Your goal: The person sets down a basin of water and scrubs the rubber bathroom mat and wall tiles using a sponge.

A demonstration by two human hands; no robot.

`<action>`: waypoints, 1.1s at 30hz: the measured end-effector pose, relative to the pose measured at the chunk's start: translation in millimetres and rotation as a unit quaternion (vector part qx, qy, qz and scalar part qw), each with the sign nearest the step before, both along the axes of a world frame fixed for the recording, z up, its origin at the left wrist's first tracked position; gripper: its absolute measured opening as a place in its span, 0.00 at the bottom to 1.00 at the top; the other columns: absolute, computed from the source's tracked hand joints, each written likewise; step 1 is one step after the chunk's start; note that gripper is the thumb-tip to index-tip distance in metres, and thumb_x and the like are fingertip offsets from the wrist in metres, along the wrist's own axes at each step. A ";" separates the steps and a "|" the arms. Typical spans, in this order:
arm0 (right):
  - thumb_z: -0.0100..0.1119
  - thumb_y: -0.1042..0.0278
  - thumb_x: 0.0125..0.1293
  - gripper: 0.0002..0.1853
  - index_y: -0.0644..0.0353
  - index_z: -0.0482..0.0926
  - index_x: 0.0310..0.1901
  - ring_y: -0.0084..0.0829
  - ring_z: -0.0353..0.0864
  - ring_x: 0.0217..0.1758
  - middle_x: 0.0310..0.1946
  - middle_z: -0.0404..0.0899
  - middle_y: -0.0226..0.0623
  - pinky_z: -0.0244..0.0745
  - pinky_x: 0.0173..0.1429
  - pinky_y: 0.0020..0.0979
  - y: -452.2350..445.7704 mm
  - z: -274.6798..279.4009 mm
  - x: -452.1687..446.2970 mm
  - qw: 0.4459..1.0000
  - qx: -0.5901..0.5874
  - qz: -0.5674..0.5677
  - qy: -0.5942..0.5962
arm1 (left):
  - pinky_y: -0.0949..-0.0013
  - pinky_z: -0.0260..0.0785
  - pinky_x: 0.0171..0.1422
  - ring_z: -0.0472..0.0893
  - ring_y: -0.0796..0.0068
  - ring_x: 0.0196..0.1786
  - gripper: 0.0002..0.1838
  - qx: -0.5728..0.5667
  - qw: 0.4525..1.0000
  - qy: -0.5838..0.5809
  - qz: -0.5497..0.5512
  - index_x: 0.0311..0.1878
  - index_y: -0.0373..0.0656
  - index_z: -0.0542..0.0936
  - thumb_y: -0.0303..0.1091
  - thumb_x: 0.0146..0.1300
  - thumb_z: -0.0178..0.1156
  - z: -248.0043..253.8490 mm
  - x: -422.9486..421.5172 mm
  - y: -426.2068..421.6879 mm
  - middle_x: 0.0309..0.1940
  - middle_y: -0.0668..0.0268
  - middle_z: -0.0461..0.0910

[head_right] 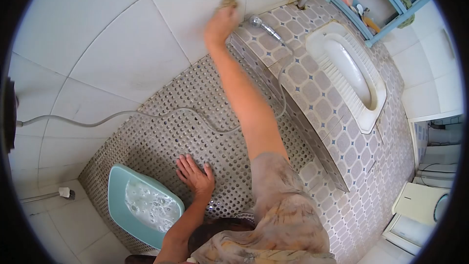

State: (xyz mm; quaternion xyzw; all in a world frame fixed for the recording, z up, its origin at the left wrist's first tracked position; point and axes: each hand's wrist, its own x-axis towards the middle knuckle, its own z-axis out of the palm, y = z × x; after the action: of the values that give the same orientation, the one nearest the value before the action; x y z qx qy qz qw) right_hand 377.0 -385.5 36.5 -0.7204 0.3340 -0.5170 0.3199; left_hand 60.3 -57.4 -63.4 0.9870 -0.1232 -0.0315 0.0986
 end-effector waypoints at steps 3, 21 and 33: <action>0.50 0.75 0.62 0.08 0.70 0.71 0.40 0.51 0.73 0.48 0.47 0.71 0.58 0.68 0.53 0.47 -59.6 17.9 -4.0 0.981 0.138 -0.006 0.135 | 0.39 0.38 0.74 0.44 0.45 0.77 0.38 -0.004 1.000 -0.010 -0.003 0.71 0.34 0.55 0.50 0.65 0.48 -0.8 -0.9 1.1 0.74 0.47 0.49; 0.66 0.65 0.54 0.16 0.69 0.79 0.39 0.37 0.84 0.29 0.28 0.82 0.43 0.78 0.36 0.36 67.5 -36.3 -31.3 0.926 0.353 0.130 -0.019 | 0.38 0.36 0.75 0.43 0.45 0.77 0.39 -0.006 1.000 0.017 0.001 0.71 0.33 0.56 0.51 0.65 0.48 1.2 -1.7 0.6 0.74 0.46 0.48; 0.64 0.67 0.59 0.13 0.72 0.82 0.35 0.27 0.78 0.20 0.24 0.81 0.39 0.77 0.24 0.27 92.9 -49.5 -26.4 0.905 0.405 0.120 -0.041 | 0.38 0.37 0.74 0.42 0.46 0.77 0.39 0.001 1.000 0.011 0.001 0.71 0.33 0.55 0.51 0.65 0.48 -6.6 2.8 -2.1 0.74 0.47 0.46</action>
State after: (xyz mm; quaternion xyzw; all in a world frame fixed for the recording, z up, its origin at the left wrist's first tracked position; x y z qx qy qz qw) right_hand 350.6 -292.6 -13.0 -0.5413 0.4123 -0.3243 0.6571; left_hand 63.0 -59.5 -70.0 0.9869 -0.1208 -0.0421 0.0987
